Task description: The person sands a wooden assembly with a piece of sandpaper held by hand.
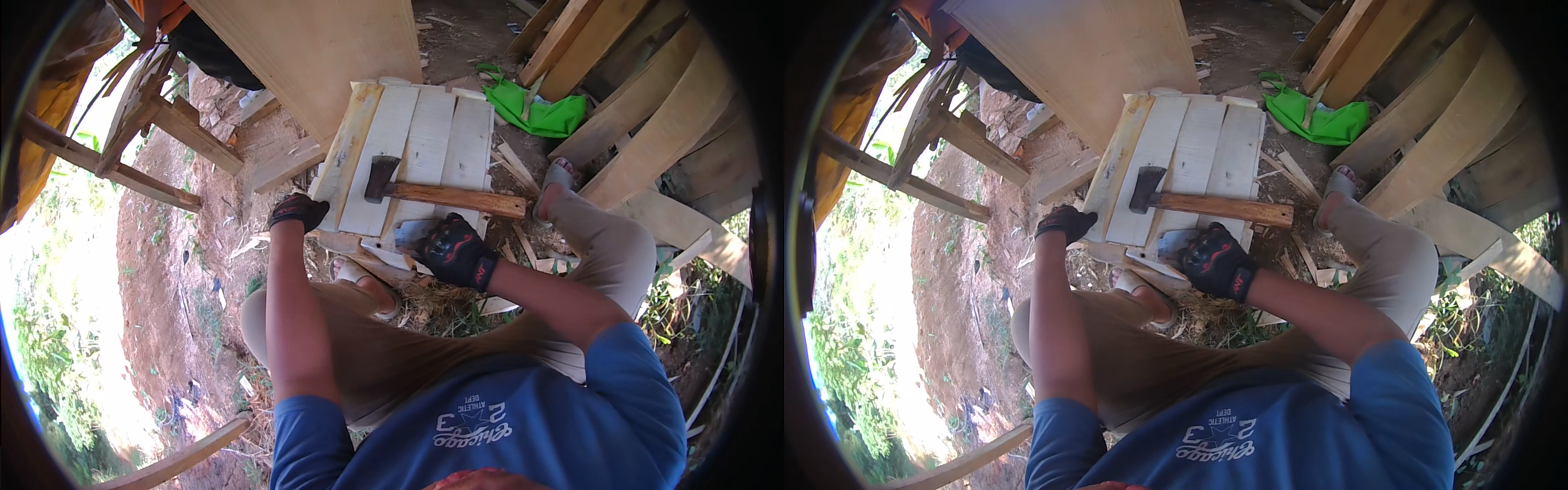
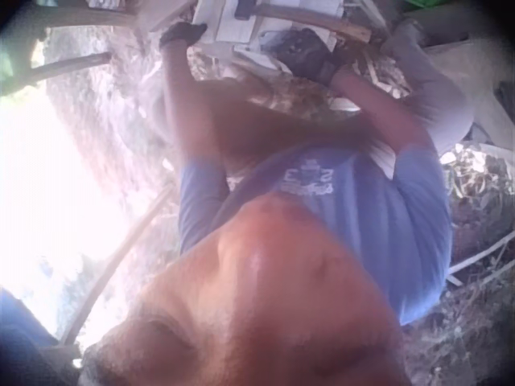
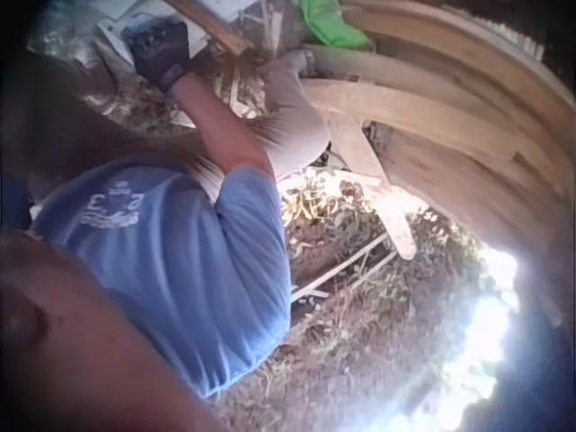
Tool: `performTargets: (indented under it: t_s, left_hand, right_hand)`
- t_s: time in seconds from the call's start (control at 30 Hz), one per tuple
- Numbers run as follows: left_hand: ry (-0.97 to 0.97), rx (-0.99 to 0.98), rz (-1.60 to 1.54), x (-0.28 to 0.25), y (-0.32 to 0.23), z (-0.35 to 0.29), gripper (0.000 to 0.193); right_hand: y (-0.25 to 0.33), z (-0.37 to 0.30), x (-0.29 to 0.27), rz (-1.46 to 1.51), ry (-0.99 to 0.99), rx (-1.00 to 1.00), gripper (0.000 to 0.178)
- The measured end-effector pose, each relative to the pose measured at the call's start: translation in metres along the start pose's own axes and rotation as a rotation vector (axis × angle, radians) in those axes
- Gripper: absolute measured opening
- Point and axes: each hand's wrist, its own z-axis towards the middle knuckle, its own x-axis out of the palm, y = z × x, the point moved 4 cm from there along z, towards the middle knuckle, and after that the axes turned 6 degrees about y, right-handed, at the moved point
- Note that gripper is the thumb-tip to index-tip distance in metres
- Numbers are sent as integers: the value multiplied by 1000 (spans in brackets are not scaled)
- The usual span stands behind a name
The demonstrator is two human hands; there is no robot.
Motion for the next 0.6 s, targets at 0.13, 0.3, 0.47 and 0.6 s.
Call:
performTargets:
  t_s: [0.13, 0.3, 0.47, 0.6]
  left_hand:
    - [37, 15, 28, -4, 0, 3, 72]
    - [52, 11, 8, -5, -1, -4, 72]
    - [25, -64, 0, 1, -3, -5, 68]
    - [-11, -57, -30, 9, -4, 5, 65]
  right_hand:
    - [-3, -8, 4, 33, -313, -63, 26]
    - [-18, -52, 20, -98, -261, -58, 25]
    - [-16, -68, 19, -122, -73, -30, 28]
    - [-20, -67, 38, -85, -262, -113, 36]
